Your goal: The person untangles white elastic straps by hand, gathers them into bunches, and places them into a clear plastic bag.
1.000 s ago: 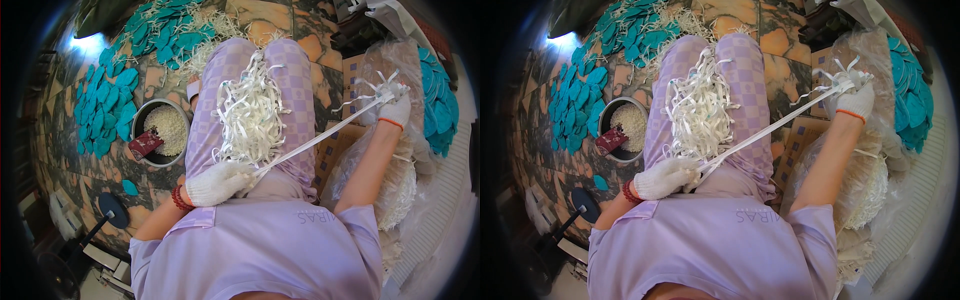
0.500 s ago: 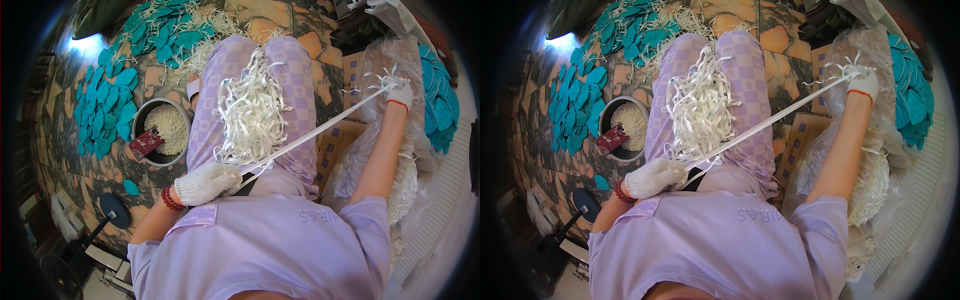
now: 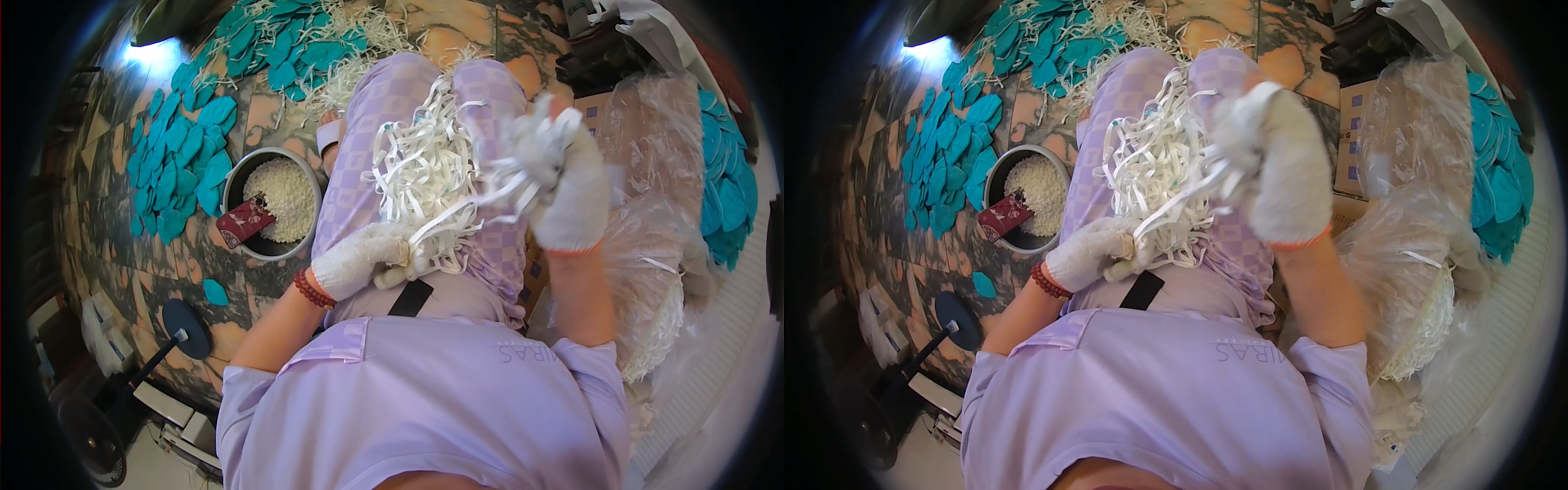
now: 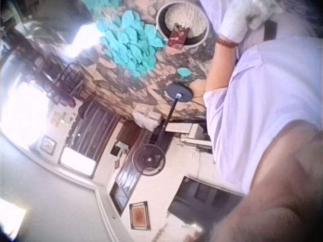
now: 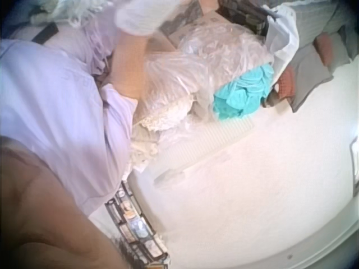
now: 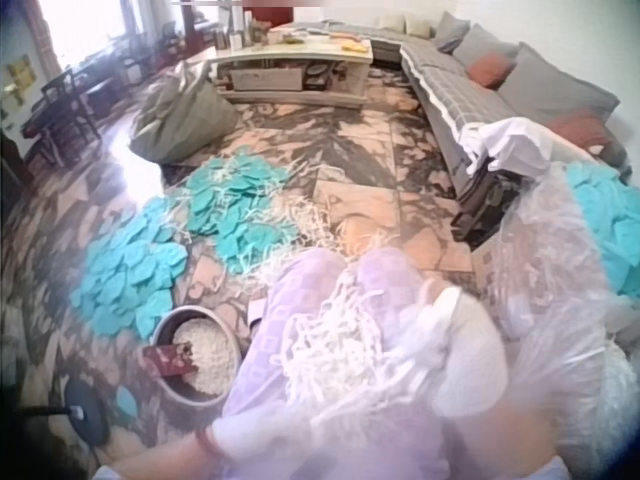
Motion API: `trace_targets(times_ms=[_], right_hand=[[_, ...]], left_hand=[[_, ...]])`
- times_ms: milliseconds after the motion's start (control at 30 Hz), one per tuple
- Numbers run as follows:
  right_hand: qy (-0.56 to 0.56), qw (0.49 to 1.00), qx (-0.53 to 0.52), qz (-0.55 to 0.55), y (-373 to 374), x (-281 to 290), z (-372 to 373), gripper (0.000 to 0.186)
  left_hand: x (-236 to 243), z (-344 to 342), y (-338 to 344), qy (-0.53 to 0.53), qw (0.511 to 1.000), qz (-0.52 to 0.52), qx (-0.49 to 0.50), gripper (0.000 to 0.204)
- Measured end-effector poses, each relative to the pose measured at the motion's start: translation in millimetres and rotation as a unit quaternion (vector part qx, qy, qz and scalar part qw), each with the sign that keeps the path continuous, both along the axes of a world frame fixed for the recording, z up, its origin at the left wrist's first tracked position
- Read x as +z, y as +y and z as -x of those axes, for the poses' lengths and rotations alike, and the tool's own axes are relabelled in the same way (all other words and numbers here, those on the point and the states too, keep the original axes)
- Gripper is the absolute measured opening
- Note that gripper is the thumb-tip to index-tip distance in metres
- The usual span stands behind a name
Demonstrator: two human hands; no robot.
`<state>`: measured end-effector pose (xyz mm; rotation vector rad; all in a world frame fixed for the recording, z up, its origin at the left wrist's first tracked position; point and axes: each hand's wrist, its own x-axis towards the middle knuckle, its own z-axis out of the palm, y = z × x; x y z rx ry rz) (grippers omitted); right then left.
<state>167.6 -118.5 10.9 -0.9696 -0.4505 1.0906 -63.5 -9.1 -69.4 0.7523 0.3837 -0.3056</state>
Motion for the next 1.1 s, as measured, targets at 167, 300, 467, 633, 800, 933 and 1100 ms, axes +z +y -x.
trace_targets(times_ms=[167,300,467,633,800,933,1100], right_hand=[[0.149,0.988,0.024,-0.041,17,23,48,0.033],[0.19,0.969,0.056,-0.149,23,23,45,0.028],[0.176,0.979,-0.09,-0.06,9,53,35,0.028],[0.277,0.945,-0.008,-0.176,-8,67,20,0.023],[-0.021,0.96,0.157,-0.229,-63,87,-40,0.023],[0.035,0.951,0.138,-0.276,-121,95,-59,0.041],[-0.276,0.773,-0.536,-0.2,-102,105,-37,0.026]], left_hand=[[-3,-2,-3,-0.009,0.997,0.074,0.028,0.028],[2,-3,-8,-0.009,0.994,0.074,0.084,0.033],[-14,6,-13,0.081,0.996,0.009,0.046,0.033],[-9,3,-10,0.041,0.998,0.028,0.032,0.029],[2,1,-10,0.029,0.997,0.059,0.049,0.027],[1,9,-12,0.057,0.993,0.032,0.094,0.027],[19,33,8,-0.008,0.99,-0.062,0.128,0.028]])
